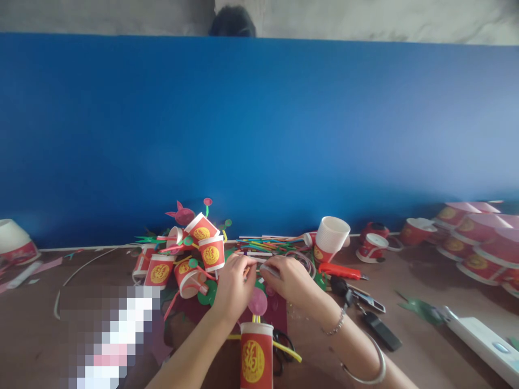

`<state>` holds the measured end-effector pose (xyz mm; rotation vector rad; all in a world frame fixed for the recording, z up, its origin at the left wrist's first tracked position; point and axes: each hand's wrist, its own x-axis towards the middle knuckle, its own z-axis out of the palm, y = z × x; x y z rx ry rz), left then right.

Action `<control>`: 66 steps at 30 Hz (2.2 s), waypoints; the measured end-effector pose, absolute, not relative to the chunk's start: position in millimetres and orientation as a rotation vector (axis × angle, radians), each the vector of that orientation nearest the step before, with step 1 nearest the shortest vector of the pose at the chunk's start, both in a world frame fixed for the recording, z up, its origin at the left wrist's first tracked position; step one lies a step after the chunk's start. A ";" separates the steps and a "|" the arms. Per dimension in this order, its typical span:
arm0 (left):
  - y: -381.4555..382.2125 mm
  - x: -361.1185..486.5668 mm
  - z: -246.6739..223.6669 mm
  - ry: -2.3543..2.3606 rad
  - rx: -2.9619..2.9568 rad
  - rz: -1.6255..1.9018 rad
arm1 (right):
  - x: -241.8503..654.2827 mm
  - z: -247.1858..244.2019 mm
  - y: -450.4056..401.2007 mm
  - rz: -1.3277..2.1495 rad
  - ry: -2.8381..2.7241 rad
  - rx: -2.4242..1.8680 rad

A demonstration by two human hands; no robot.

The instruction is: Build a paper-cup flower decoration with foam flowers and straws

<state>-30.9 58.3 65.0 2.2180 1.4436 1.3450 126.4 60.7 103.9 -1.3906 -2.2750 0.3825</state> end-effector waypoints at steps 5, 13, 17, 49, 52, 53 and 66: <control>57.8 -29.9 66.1 1.416 2.247 1.305 | 125.5 104.3 61.1 0.379 -2.316 -1.406; 65.5 -38.6 68.1 1.540 2.168 1.196 | 171.1 97.8 83.0 0.209 -2.324 -2.056; 66.6 -40.3 69.1 1.582 2.169 1.095 | 197.7 88.7 93.3 0.248 -2.223 -2.273; 59.4 -47.5 51.5 1.298 1.579 0.662 | 117.6 41.2 92.3 1.193 -1.771 -1.332; 60.7 -45.7 47.9 1.212 1.468 0.654 | 115.4 40.0 92.7 1.279 -1.731 -1.319; 61.2 -45.0 47.4 1.196 1.450 0.650 | 114.9 40.1 92.6 1.306 -1.718 -1.315; 62.9 -42.1 51.6 1.227 1.390 0.626 | 115.6 43.4 91.4 1.447 -1.647 -1.301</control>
